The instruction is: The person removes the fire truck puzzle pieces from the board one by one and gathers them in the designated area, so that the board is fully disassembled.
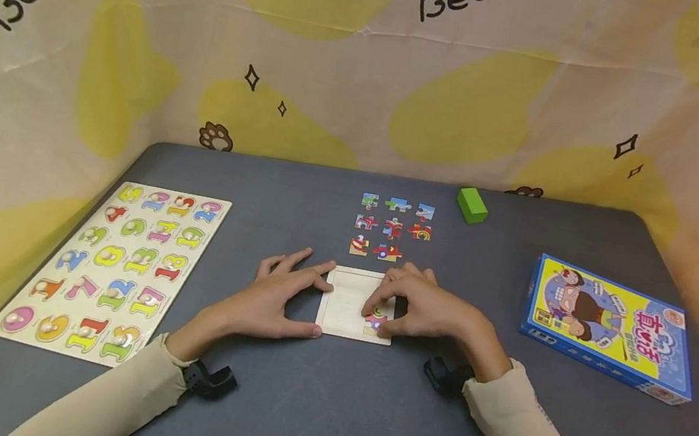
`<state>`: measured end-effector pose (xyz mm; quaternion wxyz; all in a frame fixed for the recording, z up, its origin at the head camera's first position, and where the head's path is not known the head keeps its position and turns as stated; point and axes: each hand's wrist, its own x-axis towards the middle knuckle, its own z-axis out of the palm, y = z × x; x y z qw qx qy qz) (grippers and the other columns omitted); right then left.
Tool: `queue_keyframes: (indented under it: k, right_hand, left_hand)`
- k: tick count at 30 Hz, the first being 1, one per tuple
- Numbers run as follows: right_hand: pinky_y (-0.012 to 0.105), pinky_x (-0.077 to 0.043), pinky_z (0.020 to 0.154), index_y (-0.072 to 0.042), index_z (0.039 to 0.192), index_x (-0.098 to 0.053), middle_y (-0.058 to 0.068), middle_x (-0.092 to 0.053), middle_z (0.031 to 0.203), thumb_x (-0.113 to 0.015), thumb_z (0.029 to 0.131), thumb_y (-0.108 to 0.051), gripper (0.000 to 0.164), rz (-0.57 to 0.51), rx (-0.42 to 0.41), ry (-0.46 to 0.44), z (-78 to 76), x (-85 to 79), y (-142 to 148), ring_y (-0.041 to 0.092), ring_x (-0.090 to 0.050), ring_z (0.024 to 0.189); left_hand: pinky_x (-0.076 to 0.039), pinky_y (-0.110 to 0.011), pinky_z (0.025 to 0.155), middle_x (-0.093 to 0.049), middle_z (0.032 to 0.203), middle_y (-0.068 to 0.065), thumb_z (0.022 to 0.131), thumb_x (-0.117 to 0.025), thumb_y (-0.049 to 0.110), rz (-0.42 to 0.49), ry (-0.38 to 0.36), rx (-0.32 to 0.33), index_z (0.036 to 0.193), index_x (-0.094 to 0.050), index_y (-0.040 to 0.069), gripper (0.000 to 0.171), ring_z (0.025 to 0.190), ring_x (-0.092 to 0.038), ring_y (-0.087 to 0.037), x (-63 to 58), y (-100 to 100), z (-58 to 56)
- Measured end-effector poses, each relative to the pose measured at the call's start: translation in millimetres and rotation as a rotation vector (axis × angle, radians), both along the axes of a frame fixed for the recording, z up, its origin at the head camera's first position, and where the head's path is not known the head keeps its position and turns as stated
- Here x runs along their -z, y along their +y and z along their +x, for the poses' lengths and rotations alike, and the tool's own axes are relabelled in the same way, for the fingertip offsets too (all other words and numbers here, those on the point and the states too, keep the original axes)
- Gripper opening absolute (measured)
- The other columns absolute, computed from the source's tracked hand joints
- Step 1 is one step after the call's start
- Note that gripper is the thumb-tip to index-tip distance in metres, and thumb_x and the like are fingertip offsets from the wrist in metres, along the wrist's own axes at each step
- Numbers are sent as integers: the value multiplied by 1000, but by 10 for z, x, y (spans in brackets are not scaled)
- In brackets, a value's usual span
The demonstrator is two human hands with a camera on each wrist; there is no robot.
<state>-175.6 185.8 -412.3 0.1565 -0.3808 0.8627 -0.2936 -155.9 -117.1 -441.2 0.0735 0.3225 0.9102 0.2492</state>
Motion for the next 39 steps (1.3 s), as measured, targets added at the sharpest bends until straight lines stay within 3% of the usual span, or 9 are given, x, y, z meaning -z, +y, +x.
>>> queue_keyframes:
  k: [13, 30, 39]
  right_hand:
    - [40, -24, 81, -33, 109, -77, -12, -66, 90, -86, 81, -22, 32, -20, -15, -23, 12, -41, 4, 15, -50, 91]
    - [40, -24, 82, -31, 114, -75, -10, -62, 96, -89, 77, -24, 40, 7, -6, -30, 17, -16, -10, 18, -46, 93]
    - [41, -25, 84, -28, 114, -77, -12, -67, 103, -88, 79, -24, 36, -16, 25, -38, -6, 5, 10, 17, -49, 97]
  left_hand:
    - [-3, -62, 119, -34, 166, 6, 86, -77, 51, 10, 3, -1, 138, -60, 28, 60, 160, -10, -34, -13, 3, 9]
    - [-3, -61, 119, -32, 167, 6, 86, -76, 53, 2, 11, 0, 137, -61, 28, 58, 160, -10, -33, 11, -2, 1]
    - [-4, -62, 118, -34, 167, 7, 86, -76, 53, 6, 18, 1, 139, -60, 29, 60, 160, -10, -33, 16, -2, 5]
